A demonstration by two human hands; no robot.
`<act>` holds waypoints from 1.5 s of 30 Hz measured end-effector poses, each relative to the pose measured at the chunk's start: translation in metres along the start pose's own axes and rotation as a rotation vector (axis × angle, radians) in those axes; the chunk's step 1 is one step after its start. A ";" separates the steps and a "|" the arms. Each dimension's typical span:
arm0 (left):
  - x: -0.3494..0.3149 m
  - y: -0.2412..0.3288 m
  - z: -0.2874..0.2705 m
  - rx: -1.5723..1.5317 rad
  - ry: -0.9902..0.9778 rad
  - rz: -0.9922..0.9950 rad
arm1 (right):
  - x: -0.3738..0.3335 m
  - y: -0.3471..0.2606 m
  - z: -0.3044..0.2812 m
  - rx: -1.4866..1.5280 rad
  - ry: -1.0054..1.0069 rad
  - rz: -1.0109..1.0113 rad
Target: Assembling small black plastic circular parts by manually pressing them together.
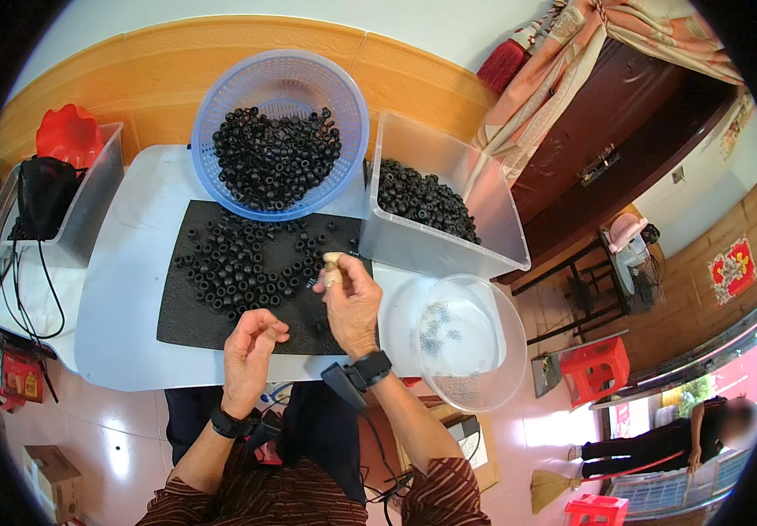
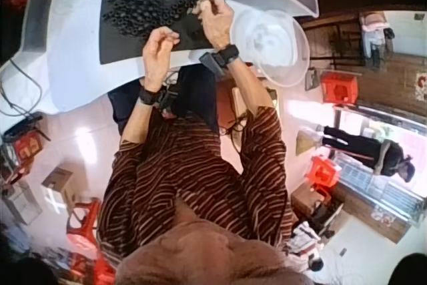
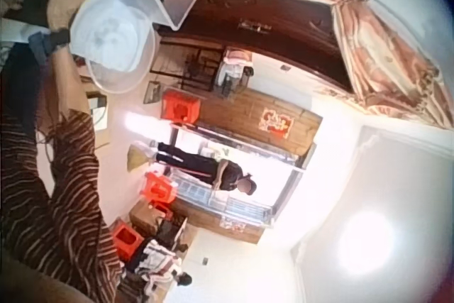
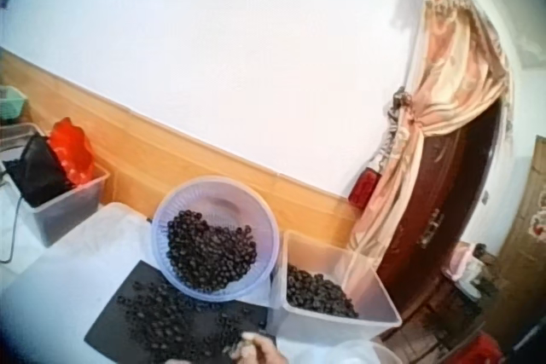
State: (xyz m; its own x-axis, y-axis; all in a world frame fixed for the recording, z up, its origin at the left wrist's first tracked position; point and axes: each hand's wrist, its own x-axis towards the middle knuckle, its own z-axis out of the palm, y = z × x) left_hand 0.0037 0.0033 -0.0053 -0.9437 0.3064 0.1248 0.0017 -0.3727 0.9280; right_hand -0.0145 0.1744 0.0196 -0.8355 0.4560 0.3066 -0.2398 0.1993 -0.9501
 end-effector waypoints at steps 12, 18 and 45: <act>-0.003 -0.002 0.001 0.144 -0.026 0.049 | -0.042 -0.027 -0.016 -0.846 -0.352 -0.202; -0.002 -0.002 0.002 0.172 -0.016 0.065 | -0.041 -0.028 -0.004 -0.821 -0.313 -0.186; 0.002 0.000 0.007 0.368 -0.055 0.068 | -0.039 -0.002 -0.007 0.254 -0.382 0.255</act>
State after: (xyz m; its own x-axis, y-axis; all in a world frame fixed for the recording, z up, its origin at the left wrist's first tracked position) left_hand 0.0038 0.0107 -0.0029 -0.9183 0.3417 0.2001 0.1923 -0.0570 0.9797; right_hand 0.0216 0.1621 0.0097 -0.9923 0.1044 0.0664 -0.0784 -0.1146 -0.9903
